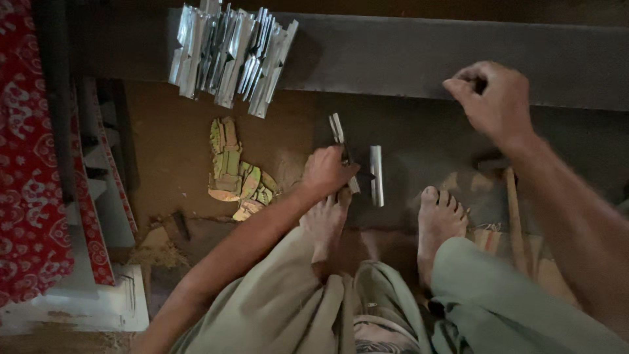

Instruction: The person repeatedly picks up small metal rods, places them on a metal beam, and strikes them with a hammer to flatten or shape them. Finished pieces are set aside in a growing pile.

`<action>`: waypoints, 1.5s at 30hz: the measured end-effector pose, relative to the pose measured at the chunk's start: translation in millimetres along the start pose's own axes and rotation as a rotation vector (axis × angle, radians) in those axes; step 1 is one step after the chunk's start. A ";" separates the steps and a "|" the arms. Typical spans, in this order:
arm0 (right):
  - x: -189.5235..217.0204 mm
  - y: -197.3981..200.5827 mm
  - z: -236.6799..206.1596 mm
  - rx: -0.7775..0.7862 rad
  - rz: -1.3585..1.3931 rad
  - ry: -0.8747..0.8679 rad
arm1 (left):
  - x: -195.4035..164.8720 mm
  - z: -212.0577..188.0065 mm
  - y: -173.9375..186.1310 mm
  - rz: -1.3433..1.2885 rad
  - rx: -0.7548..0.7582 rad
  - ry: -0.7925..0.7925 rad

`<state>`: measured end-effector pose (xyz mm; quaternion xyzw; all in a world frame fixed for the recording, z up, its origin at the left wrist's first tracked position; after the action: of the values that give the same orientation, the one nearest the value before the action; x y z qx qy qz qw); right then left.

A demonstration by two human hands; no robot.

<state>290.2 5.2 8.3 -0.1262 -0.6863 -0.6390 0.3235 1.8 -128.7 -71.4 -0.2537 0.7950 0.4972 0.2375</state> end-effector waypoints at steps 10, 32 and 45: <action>39.5 -34.7 -85.8 0.460 0.882 -0.880 | -21.0 -7.8 5.5 -0.378 0.126 -0.427; -96.5 8.2 -177.6 0.150 -0.408 -0.602 | -40.0 42.3 97.7 0.290 -0.593 -0.590; -100.9 40.4 -242.3 0.366 -0.364 -0.921 | -54.4 80.6 91.4 0.214 -0.608 -0.582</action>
<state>459.0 -196.8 -26.9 -0.2142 -0.8686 -0.4328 -0.1111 -5.3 -11.7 -7.6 -0.0777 0.5341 0.7814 0.3133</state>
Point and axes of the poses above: each hand's wrist, its own z-axis towards the middle knuckle, its own y-axis out of the back of the hand, x = y × z, the point moved 1 cm from there along z, towards the middle knuckle, and after that the axes turned 5 degrees about -y, right-handed, at the moved point
